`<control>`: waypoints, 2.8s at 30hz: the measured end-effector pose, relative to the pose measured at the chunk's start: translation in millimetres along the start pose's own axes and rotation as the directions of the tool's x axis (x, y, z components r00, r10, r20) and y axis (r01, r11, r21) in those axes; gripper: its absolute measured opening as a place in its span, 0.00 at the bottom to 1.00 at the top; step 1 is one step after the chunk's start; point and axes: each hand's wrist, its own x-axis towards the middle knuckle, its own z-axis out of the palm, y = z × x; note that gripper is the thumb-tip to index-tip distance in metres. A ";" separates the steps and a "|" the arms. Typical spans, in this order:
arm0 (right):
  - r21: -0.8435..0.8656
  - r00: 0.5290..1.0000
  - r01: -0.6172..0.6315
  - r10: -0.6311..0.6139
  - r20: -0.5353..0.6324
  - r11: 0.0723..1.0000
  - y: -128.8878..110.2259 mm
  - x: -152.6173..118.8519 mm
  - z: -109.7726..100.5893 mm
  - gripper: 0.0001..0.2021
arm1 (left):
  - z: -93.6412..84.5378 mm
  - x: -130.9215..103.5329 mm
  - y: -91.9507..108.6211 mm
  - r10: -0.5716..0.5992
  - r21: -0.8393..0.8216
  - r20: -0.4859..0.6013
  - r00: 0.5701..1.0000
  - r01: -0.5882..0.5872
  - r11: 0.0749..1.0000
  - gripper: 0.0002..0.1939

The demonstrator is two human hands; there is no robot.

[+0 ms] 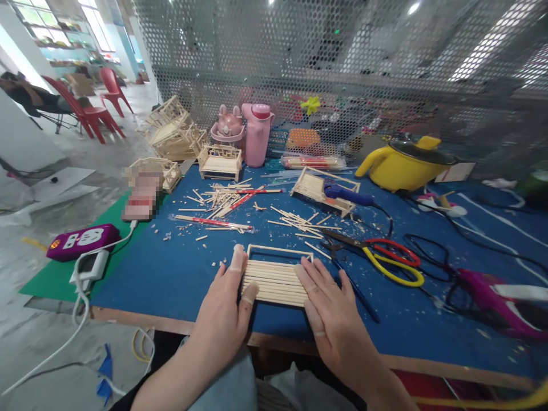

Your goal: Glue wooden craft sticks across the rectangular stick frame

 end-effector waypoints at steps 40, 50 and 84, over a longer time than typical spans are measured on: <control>0.666 0.785 -0.401 0.610 -0.103 0.629 19.5 -12.5 -12.8 0.14 | 21.9 27.7 26.9 0.392 0.586 0.258 0.883 -0.466 0.663 0.27; 0.577 0.860 -0.362 0.502 -0.098 0.732 2.1 5.1 5.3 0.21 | 24.8 24.6 32.7 0.314 0.607 0.256 0.915 -0.404 0.684 0.25; 0.620 0.878 -0.407 0.475 0.063 0.671 -10.6 -22.7 -2.0 0.40 | 23.9 21.4 27.8 0.447 0.660 0.231 0.864 -0.476 0.580 0.27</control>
